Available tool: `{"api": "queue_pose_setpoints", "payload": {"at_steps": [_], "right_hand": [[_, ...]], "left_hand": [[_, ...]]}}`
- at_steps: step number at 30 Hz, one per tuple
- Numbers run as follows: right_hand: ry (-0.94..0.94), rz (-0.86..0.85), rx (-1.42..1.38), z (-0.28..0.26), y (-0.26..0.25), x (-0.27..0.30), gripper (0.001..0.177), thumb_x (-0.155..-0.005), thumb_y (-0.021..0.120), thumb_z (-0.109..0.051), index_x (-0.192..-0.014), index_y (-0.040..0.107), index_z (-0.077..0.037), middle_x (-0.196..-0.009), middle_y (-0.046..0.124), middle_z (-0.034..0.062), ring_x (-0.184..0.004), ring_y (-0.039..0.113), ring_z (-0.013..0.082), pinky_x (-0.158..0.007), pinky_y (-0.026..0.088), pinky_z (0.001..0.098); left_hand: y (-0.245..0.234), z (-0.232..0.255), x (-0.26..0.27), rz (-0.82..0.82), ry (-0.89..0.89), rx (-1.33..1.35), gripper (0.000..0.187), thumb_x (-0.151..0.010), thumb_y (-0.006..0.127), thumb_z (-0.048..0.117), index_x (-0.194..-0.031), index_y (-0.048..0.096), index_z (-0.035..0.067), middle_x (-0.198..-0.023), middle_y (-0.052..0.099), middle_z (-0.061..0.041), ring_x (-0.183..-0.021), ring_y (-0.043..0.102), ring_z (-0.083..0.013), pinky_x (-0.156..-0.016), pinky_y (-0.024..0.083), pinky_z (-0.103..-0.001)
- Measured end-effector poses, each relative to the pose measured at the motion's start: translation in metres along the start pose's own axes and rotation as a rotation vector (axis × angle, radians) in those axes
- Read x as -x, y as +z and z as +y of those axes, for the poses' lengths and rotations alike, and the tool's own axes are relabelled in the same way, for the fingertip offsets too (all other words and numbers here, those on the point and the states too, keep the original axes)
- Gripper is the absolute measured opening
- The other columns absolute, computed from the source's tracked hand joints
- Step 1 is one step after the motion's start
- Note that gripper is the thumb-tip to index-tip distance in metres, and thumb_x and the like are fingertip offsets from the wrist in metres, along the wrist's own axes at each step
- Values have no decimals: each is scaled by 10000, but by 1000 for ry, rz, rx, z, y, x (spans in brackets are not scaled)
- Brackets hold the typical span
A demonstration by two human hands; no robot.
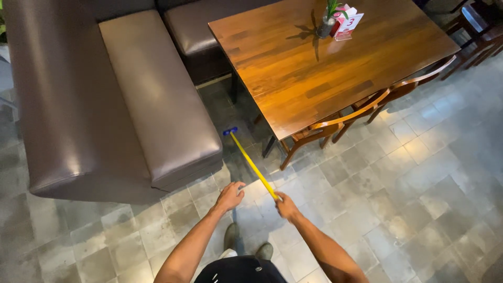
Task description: Mopping the floor in a cafe or restaurant area.
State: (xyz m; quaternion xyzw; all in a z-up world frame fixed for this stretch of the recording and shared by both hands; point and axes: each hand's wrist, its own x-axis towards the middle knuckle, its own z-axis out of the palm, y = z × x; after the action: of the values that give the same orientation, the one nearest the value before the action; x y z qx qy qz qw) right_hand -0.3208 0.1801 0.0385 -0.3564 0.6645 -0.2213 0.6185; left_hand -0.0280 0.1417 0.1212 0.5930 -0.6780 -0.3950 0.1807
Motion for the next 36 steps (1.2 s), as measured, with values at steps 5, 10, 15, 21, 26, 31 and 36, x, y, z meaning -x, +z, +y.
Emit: {"api": "queue_pose_setpoints", "payload": {"at_steps": [5, 10, 15, 21, 26, 31, 36], "right_hand": [[-24, 14, 114, -10, 39, -99, 348, -1060, 507, -250, -1384, 580, -146, -703, 587, 44, -505, 494, 154, -447, 416, 329], [-118, 100, 455, -8, 34, -68, 362, -1048, 471, -266, -1362, 587, -130, -876, 638, 164, -671, 620, 298, -617, 508, 384], [-322, 170, 744, 60, -7, 45, 414, -982, 512, -206, -1376, 605, -120, -1053, 706, 274, -982, 679, 438, -830, 547, 484], [-402, 109, 631, 173, -52, 243, 421, -987, 515, -175, -1380, 562, -31, -1235, 674, 262, -1173, 648, 400, -983, 523, 423], [-137, 29, 534, 188, -74, 388, 446, -1020, 532, -185, -1456, 519, -90, -1023, 692, 202, -918, 648, 301, -827, 521, 394], [152, 27, 103, 218, -68, 414, 410, -1012, 521, -155, -1414, 599, -172, -726, 565, 1, -579, 477, 111, -554, 431, 295], [26, 92, -170, 192, -19, 346, 267, -1052, 522, -235, -1196, 724, -135, -586, 469, -34, -457, 395, 98, -415, 340, 296]], "left_hand": [[-6, 7, 12, -57, 20, 7, 366, -903, 641, 267, -1253, 635, 160, -1177, 661, -157, -1155, 614, -366, -982, 494, -447], [15, -1, 26, -103, 49, -43, 384, -922, 629, 281, -1286, 620, 160, -1154, 669, -181, -1149, 624, -362, -997, 494, -441], [82, -9, 54, -103, 125, 25, 379, -899, 641, 259, -1254, 628, 126, -1193, 685, -169, -1138, 651, -343, -977, 520, -428], [176, 14, 116, -157, 181, 0, 370, -914, 643, 249, -1258, 628, 112, -1170, 698, -186, -1138, 653, -346, -986, 513, -429], [200, 53, 178, -218, 209, 45, 393, -907, 647, 258, -1268, 626, 103, -1176, 699, -188, -1146, 658, -344, -986, 514, -429], [200, 45, 209, -261, 222, 61, 398, -914, 651, 247, -1283, 624, 99, -1180, 694, -190, -1150, 650, -349, -987, 508, -429], [173, 27, 219, -251, 195, 8, 394, -908, 666, 260, -1273, 620, 120, -1178, 695, -174, -1151, 653, -330, -987, 515, -420]]}}
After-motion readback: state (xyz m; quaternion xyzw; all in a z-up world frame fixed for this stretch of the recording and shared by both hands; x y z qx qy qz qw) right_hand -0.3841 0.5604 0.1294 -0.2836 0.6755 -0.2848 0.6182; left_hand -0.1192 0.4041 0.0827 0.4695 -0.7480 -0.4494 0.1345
